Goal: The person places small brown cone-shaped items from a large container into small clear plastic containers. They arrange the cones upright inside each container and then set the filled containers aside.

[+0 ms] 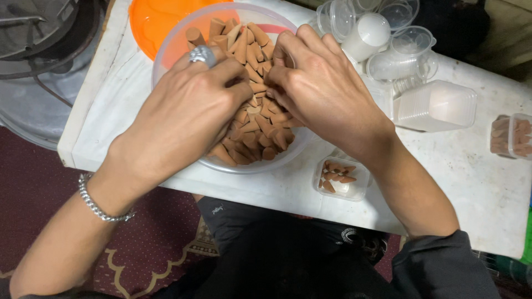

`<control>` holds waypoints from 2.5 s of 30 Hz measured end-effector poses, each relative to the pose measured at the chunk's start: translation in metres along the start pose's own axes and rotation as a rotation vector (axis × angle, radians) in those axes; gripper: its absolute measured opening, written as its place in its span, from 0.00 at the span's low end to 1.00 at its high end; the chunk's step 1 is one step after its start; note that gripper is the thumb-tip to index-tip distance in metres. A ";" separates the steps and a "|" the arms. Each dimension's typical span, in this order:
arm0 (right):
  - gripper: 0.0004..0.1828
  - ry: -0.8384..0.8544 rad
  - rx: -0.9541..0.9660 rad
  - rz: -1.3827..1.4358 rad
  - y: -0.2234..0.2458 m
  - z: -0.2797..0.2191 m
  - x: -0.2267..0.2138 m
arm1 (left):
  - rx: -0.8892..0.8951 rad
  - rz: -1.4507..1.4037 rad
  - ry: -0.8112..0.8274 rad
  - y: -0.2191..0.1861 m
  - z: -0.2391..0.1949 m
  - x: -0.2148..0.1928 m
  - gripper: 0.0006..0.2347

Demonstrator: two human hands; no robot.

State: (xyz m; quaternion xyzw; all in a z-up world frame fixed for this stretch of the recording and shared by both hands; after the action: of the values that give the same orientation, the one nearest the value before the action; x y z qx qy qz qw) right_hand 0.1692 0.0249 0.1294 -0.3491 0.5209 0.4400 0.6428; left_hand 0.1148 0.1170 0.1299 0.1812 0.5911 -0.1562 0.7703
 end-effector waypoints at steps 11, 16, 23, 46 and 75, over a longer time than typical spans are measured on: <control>0.08 0.049 0.016 0.094 -0.007 0.007 0.017 | 0.013 0.113 0.120 0.003 0.013 0.032 0.06; 0.07 0.032 0.008 0.106 -0.004 0.003 0.003 | 0.010 0.052 0.144 0.006 0.011 0.031 0.04; 0.07 -0.053 0.045 0.254 -0.011 -0.017 -0.022 | 0.011 -0.106 0.105 0.007 0.009 0.016 0.05; 0.04 -0.295 0.240 0.592 -0.024 -0.145 -0.082 | 0.039 -0.895 -0.333 -0.081 0.021 -0.052 0.05; 0.08 -0.070 0.320 0.680 -0.022 -0.252 0.040 | -0.207 -0.965 -0.124 -0.172 0.024 0.085 0.05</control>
State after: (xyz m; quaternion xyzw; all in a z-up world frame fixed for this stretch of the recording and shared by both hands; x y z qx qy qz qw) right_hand 0.1010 -0.2035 0.0367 -0.0363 0.6468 0.5531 0.5238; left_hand 0.0787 -0.0487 0.0366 -0.2002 0.5729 -0.4459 0.6579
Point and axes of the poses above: each hand's wrist, its own z-axis towards the middle knuckle, its own x-axis out of the palm, y = z × x, the point moved 8 cm from there along z, towards the middle knuckle, and after that the axes turned 7 degrees about z, right-handed, at the moved point
